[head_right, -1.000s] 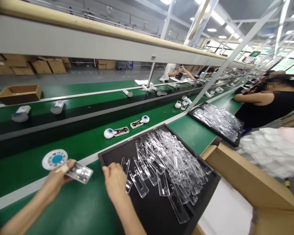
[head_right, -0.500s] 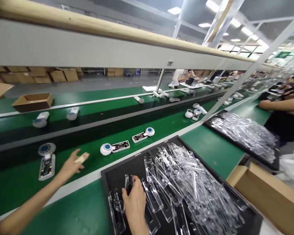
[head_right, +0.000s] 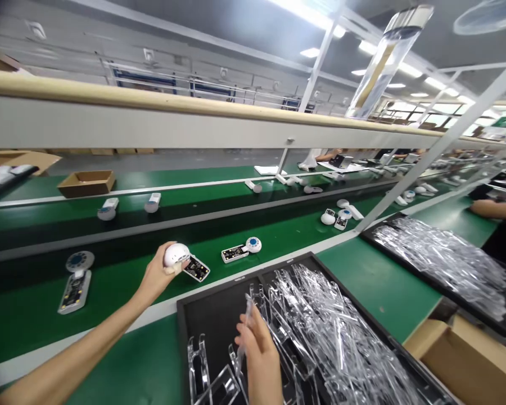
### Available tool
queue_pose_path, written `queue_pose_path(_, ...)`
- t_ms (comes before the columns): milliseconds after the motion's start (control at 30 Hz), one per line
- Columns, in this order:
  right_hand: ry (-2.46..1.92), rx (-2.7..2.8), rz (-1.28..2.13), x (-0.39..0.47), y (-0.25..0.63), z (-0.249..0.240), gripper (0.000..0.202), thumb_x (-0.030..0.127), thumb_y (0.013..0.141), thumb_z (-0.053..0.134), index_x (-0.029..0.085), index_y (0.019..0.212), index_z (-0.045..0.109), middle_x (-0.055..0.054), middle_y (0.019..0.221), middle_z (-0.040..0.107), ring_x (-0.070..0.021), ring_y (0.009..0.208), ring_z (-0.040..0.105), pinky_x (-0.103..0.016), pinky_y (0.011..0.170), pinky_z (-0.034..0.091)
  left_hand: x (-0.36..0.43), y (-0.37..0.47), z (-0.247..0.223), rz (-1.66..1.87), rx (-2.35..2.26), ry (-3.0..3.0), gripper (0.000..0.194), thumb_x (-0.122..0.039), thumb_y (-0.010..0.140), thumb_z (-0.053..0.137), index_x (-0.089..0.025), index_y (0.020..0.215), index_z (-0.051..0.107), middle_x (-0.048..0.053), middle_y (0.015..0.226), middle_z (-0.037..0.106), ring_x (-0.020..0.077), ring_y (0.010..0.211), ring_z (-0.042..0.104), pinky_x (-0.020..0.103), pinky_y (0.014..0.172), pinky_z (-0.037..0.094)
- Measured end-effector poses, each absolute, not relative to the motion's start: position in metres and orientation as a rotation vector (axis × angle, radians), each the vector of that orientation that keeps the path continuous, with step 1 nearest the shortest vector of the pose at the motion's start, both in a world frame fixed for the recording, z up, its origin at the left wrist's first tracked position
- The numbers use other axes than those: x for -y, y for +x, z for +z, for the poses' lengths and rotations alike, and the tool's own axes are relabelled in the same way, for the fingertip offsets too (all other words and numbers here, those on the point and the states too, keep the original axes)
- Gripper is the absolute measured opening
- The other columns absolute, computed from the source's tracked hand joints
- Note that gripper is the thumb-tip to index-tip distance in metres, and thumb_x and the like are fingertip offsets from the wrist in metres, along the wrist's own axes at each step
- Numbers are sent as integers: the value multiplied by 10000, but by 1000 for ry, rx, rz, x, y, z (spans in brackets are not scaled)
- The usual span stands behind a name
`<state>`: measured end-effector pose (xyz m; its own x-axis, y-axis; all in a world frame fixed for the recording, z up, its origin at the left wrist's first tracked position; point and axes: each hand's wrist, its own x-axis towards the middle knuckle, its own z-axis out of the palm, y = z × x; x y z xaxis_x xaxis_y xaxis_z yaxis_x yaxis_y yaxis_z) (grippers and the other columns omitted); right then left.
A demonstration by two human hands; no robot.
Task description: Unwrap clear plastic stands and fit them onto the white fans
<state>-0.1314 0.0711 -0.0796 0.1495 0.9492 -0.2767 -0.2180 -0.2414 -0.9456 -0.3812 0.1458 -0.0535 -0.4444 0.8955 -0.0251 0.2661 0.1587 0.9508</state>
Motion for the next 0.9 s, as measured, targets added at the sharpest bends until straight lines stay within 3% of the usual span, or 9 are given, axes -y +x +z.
queue_pose_path(133, -1299, 1570, 946, -70, -176, -52, 520, 416, 835, 556, 267, 1328, 486, -80, 1106, 560, -208, 932, 591, -309, 741, 524, -112, -378, -9, 1366, -1668, 993, 614, -479, 633, 700, -170, 1139, 539, 89, 1053, 624, 235, 943, 577, 320, 799, 439)
queue_pose_path(333, -1151, 1980, 398, -50, -235, -42, 458, 295, 903, 457, 251, 1358, 429, -96, 1010, 515, -238, 932, 549, -362, 733, 532, -70, -375, 8, 1377, -1407, 586, 595, -545, 617, 699, -155, 1031, 526, 84, 961, 628, 203, 813, 587, 317, 693, 445)
queue_pose_path(533, -1206, 2082, 218, -28, -250, -46, 484, 353, 926, 396, 269, 1400, 354, -102, 924, 511, -258, 800, 560, -422, 633, 535, -49, -374, 9, 1362, -1479, 516, 658, -556, 586, 723, -153, 1057, 500, 92, 966, 612, 225, 820, 597, 325, 679, 439)
queue_pose_path(633, -1248, 2143, 103, -22, -247, -57, 498, 399, 931, 358, 312, 1420, 315, -138, 1023, 530, -308, 890, 582, -474, 657, 537, -43, -375, 7, 1380, -1462, 488, 647, -560, 616, 701, -162, 1081, 492, 89, 971, 611, 217, 809, 588, 325, 671, 438)
queue_pose_path(700, -1273, 2186, 104, -20, -242, -65, 515, 392, 946, 304, 331, 1451, 227, -145, 1057, 545, -304, 892, 609, -431, 601, 553, -39, -374, 6, 1409, -1464, 483, 637, -551, 626, 702, -165, 1088, 494, 85, 974, 610, 211, 819, 579, 320, 683, 435)
queue_pose_path(800, -1255, 2239, 231, -23, -236, -66, 539, 375, 963, 254, 343, 1473, 83, -79, 885, 575, -230, 702, 632, -304, 441, 522, -32, -371, 5, 1495, -1428, 518, 637, -519, 631, 726, -174, 1116, 502, 93, 1049, 604, 215, 908, 564, 315, 748, 435)
queue_pose_path(900, -1156, 2234, 259, -26, -229, -54, 526, 363, 965, 281, 348, 1467, 125, -54, 874, 565, -210, 743, 619, -319, 549, 548, -21, -369, 0, 1543, -1214, 567, 627, -486, 656, 729, -192, 1170, 523, 100, 1167, 593, 235, 1049, 539, 330, 871, 427)
